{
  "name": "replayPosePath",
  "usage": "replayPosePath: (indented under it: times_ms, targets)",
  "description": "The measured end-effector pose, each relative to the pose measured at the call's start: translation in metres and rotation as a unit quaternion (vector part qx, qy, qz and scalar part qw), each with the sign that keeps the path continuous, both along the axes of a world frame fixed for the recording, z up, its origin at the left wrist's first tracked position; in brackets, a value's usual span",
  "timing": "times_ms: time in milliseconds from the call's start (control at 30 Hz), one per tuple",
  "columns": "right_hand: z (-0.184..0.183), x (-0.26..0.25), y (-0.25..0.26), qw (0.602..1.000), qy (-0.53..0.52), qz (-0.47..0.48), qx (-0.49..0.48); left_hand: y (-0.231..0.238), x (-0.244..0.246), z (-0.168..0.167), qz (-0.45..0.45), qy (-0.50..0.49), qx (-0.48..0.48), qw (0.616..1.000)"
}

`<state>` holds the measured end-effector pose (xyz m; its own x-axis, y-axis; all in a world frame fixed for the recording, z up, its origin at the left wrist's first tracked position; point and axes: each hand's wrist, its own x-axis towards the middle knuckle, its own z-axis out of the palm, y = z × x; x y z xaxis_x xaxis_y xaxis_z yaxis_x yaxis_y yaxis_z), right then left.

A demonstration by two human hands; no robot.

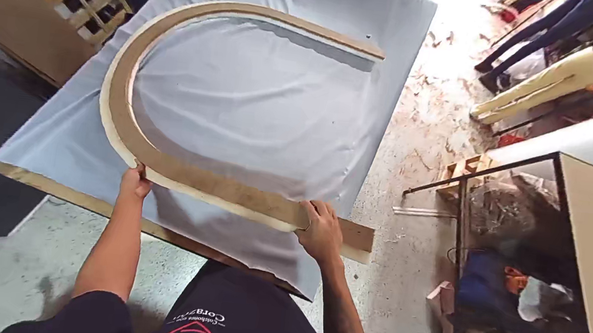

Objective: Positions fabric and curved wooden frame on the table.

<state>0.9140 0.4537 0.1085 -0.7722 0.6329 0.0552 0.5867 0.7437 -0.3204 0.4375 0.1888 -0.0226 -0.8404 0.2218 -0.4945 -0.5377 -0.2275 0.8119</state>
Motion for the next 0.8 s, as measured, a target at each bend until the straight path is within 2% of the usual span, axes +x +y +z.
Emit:
replayPosePath:
  times_ms: [100, 133, 167, 267, 300, 333, 367, 433, 467, 500, 533, 633, 667, 700, 733, 800]
  targets:
    - [-0.087, 0.011, 0.010, 0.999, 0.032, -0.017, -0.034, 0.007, 0.002, -0.007, 0.001, -0.011, -0.007, 1.000]
    - [-0.100, 0.016, 0.009, 0.998, 0.039, -0.019, -0.033, 0.005, 0.009, -0.013, 0.005, -0.015, -0.007, 1.000]
    - [-0.094, 0.015, 0.007, 0.999, 0.043, -0.023, -0.021, 0.006, 0.012, -0.015, 0.011, -0.013, -0.012, 1.000]
    - [-0.009, 0.007, -0.011, 0.999, 0.025, -0.014, 0.034, 0.014, 0.013, -0.006, 0.025, -0.001, -0.040, 0.999]
    - [0.007, 0.009, -0.020, 0.999, 0.018, -0.007, 0.039, 0.009, 0.016, -0.002, 0.030, 0.002, -0.041, 0.999]
    - [0.004, 0.012, -0.028, 0.999, 0.013, -0.007, 0.030, 0.003, 0.016, 0.002, 0.037, 0.006, -0.039, 0.999]
    - [-0.016, 0.014, -0.028, 1.000, 0.017, -0.014, 0.021, 0.004, 0.011, 0.007, 0.045, 0.007, -0.031, 0.998]
    - [-0.082, 0.026, -0.020, 0.999, 0.042, -0.029, -0.011, 0.006, 0.010, 0.005, 0.057, -0.011, -0.015, 0.998]
    - [-0.104, 0.033, -0.014, 0.998, 0.050, -0.032, -0.021, 0.005, 0.015, -0.002, 0.060, -0.018, -0.010, 0.998]
    - [-0.109, 0.038, -0.010, 0.998, 0.059, -0.030, -0.016, 0.004, 0.021, -0.007, 0.064, -0.017, -0.013, 0.998]
    - [-0.096, 0.037, -0.009, 0.997, 0.070, -0.022, 0.001, 0.004, 0.022, -0.007, 0.072, -0.010, -0.021, 0.997]
    - [-0.007, 0.033, -0.030, 0.996, 0.068, 0.001, 0.064, 0.006, 0.024, 0.010, 0.075, 0.020, -0.049, 0.996]
    - [0.009, 0.035, -0.039, 0.995, 0.061, 0.003, 0.076, 0.001, 0.027, 0.013, 0.084, 0.026, -0.047, 0.995]
    - [0.005, 0.037, -0.044, 0.995, 0.060, -0.003, 0.078, 0.000, 0.025, 0.016, 0.091, 0.031, -0.042, 0.995]
    - [-0.019, 0.039, -0.042, 0.995, 0.064, -0.017, 0.068, 0.002, 0.019, 0.021, 0.090, 0.035, -0.035, 0.995]
    - [-0.098, 0.048, -0.030, 0.996, 0.075, -0.036, 0.029, 0.005, 0.018, 0.022, 0.074, 0.034, -0.042, 0.996]
